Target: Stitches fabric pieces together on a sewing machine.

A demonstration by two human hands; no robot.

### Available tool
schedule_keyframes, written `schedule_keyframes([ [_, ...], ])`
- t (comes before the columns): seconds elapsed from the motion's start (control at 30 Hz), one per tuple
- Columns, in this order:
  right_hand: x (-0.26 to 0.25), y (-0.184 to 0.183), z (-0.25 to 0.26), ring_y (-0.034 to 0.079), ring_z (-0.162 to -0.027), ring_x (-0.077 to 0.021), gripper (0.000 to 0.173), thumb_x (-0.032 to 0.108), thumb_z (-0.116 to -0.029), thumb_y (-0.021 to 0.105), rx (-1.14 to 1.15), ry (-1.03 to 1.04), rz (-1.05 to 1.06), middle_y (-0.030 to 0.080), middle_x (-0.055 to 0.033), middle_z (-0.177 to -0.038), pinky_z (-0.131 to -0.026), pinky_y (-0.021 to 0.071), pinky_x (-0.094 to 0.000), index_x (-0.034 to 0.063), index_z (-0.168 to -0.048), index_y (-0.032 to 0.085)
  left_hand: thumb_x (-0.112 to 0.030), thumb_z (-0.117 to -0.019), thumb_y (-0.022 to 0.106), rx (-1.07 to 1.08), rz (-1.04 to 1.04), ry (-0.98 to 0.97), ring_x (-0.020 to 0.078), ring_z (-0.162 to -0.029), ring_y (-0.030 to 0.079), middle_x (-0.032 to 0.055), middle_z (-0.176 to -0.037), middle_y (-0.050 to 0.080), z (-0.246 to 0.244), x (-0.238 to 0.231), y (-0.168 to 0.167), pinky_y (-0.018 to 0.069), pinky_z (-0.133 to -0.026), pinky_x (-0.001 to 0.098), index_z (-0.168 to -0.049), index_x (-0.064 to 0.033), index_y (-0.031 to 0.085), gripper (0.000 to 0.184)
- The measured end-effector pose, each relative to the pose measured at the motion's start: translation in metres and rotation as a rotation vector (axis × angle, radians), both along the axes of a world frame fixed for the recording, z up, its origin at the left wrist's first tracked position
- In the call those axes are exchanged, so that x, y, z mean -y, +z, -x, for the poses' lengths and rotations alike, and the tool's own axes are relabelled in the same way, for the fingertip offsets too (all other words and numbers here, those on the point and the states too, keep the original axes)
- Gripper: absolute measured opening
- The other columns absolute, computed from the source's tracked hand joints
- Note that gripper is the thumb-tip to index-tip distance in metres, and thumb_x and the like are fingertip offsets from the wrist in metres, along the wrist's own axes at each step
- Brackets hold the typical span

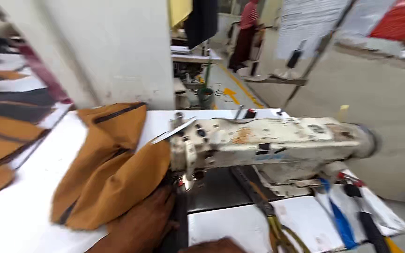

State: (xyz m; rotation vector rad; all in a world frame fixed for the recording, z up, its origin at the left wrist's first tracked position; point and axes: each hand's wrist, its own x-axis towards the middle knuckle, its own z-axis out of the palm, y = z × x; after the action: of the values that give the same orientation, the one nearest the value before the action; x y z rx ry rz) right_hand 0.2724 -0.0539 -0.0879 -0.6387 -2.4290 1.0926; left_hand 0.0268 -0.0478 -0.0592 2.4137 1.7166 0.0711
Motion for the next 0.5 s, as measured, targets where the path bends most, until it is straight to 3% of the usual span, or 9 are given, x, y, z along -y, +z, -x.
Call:
schedule_keyframes([
  [0.07, -0.038, 0.0, -0.004, 0.073, -0.101, -0.013, 0.029, 0.01, -0.0998, 0.056, -0.057, -0.145, 0.104, 0.076, -0.0043, -0.114, -0.092, 0.0612, -0.0369, 0.0071, -0.123, 0.074, -0.05, -0.097, 0.061, 0.024, -0.077, -0.043, 0.0398, -0.128, 0.06, 0.027, -0.14, 0.058, 0.009, -0.002, -0.017, 0.054, -0.1, 0.0516, -0.134, 0.005, 0.059, 0.067],
  [0.2, -0.092, -0.014, 0.021, 0.073, -0.09, -0.0083, 0.028, 0.027, -0.1044, 0.053, 0.056, -0.509, 0.218, 0.077, 0.0039, -0.104, -0.083, 0.062, -0.0309, 0.0143, -0.117, 0.074, -0.053, -0.1013, 0.055, 0.051, 0.11, -0.045, 0.0342, -0.146, 0.041, 0.0221, -0.158, 0.04, 0.012, -0.006, -0.012, 0.0399, -0.117, 0.0459, -0.148, 0.0002, 0.047, 0.071],
  [0.27, -0.096, -0.027, 0.029, 0.071, -0.081, -0.0064, 0.025, 0.03, -0.1027, 0.056, 0.05, -0.572, 0.193, 0.076, 0.0062, -0.093, -0.075, 0.0606, -0.0288, 0.0169, -0.112, 0.075, -0.053, -0.1033, 0.05, 0.1, 0.115, -0.102, 0.0309, -0.153, 0.032, 0.0178, -0.162, 0.036, 0.017, -0.008, -0.016, 0.0295, -0.124, 0.044, -0.15, -0.0005, 0.046, 0.07],
  [0.33, -0.091, -0.032, 0.031, 0.07, -0.08, -0.0042, 0.026, 0.033, -0.1021, 0.055, 0.047, -0.589, 0.136, 0.076, 0.0082, -0.093, -0.073, 0.0597, -0.0262, 0.0188, -0.112, 0.075, -0.053, -0.1056, 0.045, 0.143, 0.075, -0.166, 0.0282, -0.154, 0.03, 0.0146, -0.161, 0.041, 0.024, -0.008, -0.025, 0.0216, -0.127, 0.0441, -0.149, -0.0018, 0.048, 0.067],
  [0.5, -0.082, -0.039, 0.027, 0.069, -0.079, -0.0021, 0.029, 0.037, -0.1016, 0.056, 0.023, -0.589, 0.064, 0.076, 0.0091, -0.094, -0.07, 0.059, -0.0229, 0.0188, -0.111, 0.076, -0.065, -0.1028, 0.039, 0.152, 0.008, -0.194, 0.0241, -0.153, 0.032, 0.0106, -0.159, 0.044, 0.029, -0.008, -0.036, 0.022, -0.128, 0.0447, -0.154, -0.0118, 0.046, 0.074],
])
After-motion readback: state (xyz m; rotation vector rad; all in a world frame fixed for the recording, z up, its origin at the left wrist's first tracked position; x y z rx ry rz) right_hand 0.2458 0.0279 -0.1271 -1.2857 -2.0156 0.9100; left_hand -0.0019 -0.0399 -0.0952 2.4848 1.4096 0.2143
